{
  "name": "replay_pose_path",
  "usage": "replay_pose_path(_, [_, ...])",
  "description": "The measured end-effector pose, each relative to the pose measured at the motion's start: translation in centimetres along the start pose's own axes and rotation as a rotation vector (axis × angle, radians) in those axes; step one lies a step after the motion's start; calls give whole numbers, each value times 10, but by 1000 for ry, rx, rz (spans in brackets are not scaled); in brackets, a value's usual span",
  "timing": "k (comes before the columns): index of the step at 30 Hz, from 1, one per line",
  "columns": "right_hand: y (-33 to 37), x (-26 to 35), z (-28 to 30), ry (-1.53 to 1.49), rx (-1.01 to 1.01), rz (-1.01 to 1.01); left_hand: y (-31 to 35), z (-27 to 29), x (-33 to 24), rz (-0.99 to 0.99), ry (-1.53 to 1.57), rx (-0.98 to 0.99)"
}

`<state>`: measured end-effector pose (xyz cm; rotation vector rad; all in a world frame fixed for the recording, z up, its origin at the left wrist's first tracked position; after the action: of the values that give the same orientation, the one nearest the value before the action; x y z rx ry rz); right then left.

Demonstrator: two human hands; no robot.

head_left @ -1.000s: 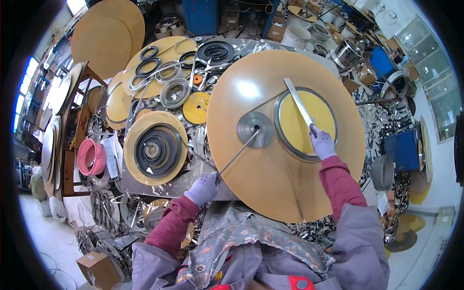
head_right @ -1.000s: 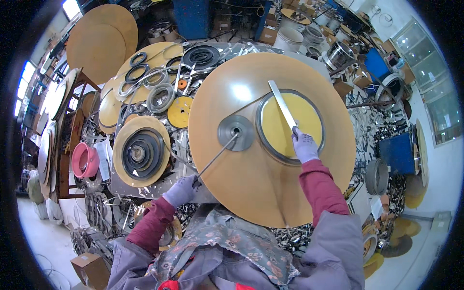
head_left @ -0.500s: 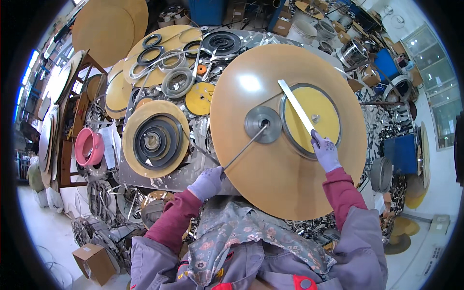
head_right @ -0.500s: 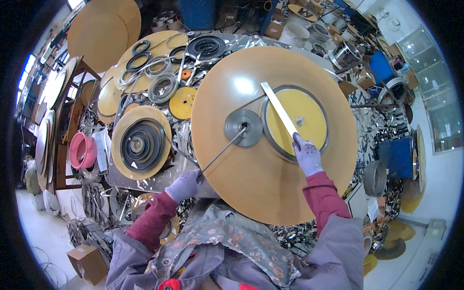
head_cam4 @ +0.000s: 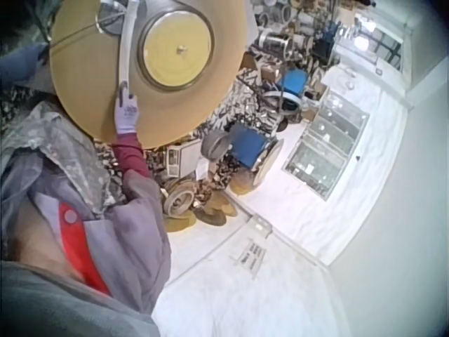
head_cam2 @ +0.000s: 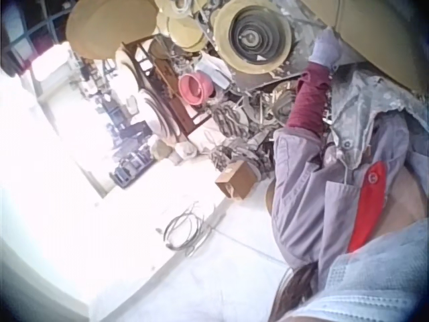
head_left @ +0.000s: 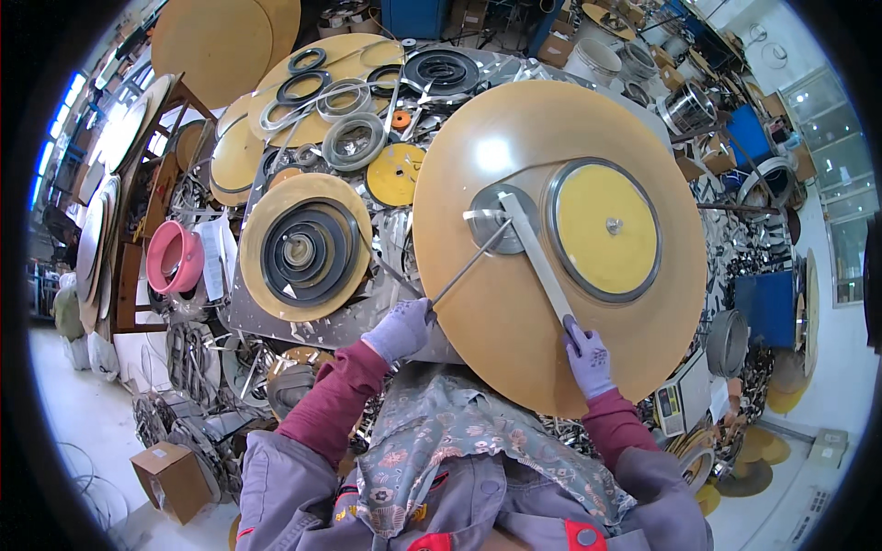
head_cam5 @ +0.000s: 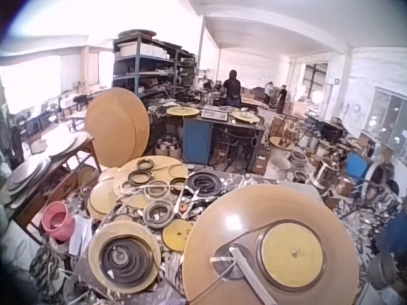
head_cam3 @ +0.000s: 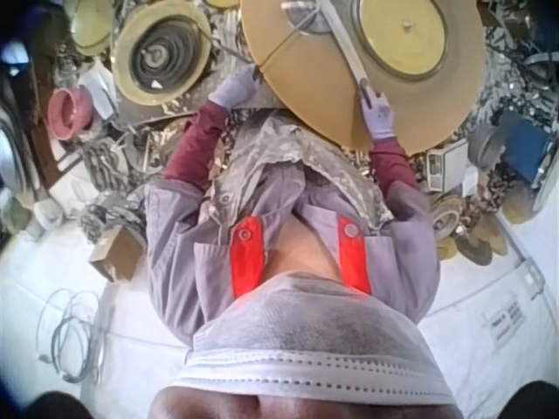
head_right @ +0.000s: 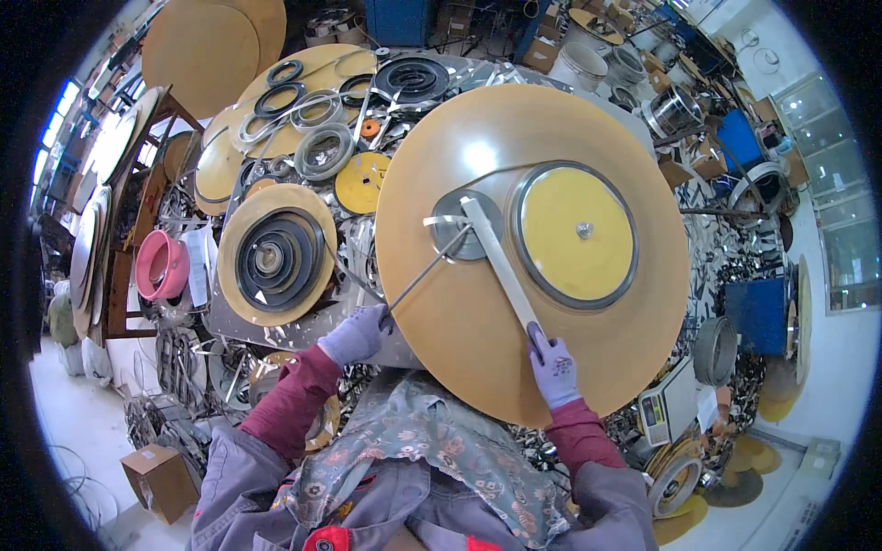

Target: The person uses a metal straightedge and a long rod to trim the edges of a metal ring mounted on a rotating yellow disc. They repeatedly scrape the ring's edge, remove the ring, and place it on a pile of scrap metal. The person then places a new ring on the disc and continues the trimming process.

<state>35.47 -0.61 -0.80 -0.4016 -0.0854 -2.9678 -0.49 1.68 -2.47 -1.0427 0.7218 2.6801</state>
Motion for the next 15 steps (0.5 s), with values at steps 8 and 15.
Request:
replay_pose_path(8, [-33,-7,3,-138,8,47,-3,-3,-6,7,-29,-18])
replay_pose_path(15, [-185,105,45,-600,174,290,5,-34,-6,75,59,-81])
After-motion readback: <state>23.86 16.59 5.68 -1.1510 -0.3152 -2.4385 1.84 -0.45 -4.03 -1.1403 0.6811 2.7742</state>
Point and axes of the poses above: each hand's wrist, its own y-axis away from the middle knuckle, its own z-axis out of the back of the hand, x = y × z, the point moved 1 cm from there along -y, towards the middle knuckle, and after that the axes turned 3 degrees about x, right-handed, at the moved point
